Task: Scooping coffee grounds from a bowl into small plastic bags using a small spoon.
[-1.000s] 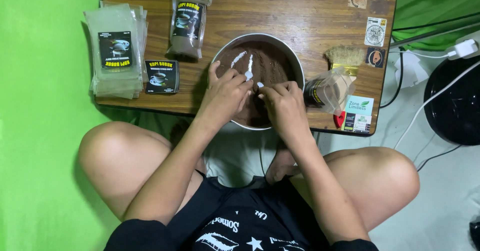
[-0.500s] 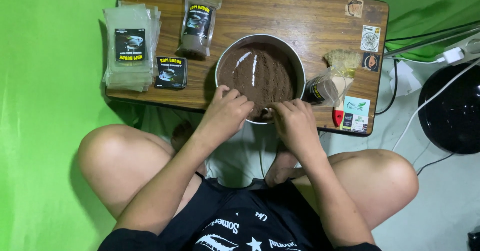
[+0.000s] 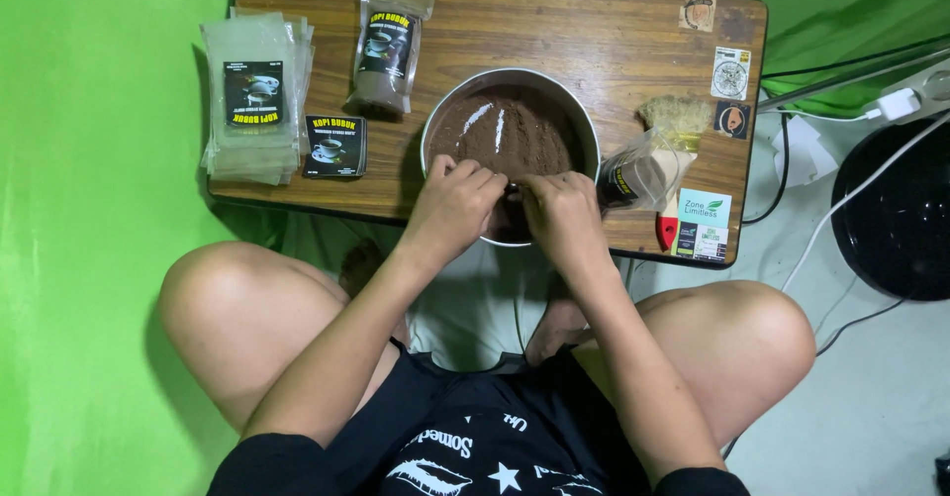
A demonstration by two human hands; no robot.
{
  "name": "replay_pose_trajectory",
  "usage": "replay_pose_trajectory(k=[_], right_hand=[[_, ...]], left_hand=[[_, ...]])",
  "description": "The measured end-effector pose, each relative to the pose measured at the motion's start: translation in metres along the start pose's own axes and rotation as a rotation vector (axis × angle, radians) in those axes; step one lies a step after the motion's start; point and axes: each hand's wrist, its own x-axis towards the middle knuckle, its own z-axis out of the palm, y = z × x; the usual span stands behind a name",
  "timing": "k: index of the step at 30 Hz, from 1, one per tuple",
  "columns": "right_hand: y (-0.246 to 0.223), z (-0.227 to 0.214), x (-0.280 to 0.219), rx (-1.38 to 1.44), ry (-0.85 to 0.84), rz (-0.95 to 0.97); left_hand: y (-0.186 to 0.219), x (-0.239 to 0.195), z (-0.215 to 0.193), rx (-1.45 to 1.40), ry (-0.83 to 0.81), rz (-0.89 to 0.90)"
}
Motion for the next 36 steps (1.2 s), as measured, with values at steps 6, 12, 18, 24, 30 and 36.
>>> replay_pose_trajectory(k=[6, 12, 18, 24, 30, 36], right_hand=[[0.007, 0.003, 0.017, 0.02, 0.025, 0.034], [0.011, 0.012, 0.03, -0.03, 0.045, 0.041], [0.02, 0.025, 0.046, -0.069, 0.133, 0.033], [0.01, 0.022, 0.062, -0.109, 0.199, 0.084], [0.014, 0.038, 0.05, -0.402, 0.064, 0.156], [0.024, 0.047, 0.021, -0.418, 0.009, 0.113]], left_hand=[[-0.014, 0.012, 0.005, 0.059, 0.02, 0.01], [-0.031, 0.023, 0.012, 0.036, 0.022, -0.028], [-0.039, 0.039, 0.015, 0.006, 0.017, -0.038], [-0.042, 0.064, 0.0, 0.026, 0.078, -0.033], [-0.044, 0.067, 0.012, 0.191, 0.076, 0.061], [-0.046, 0.04, 0.015, 0.194, 0.058, 0.034]])
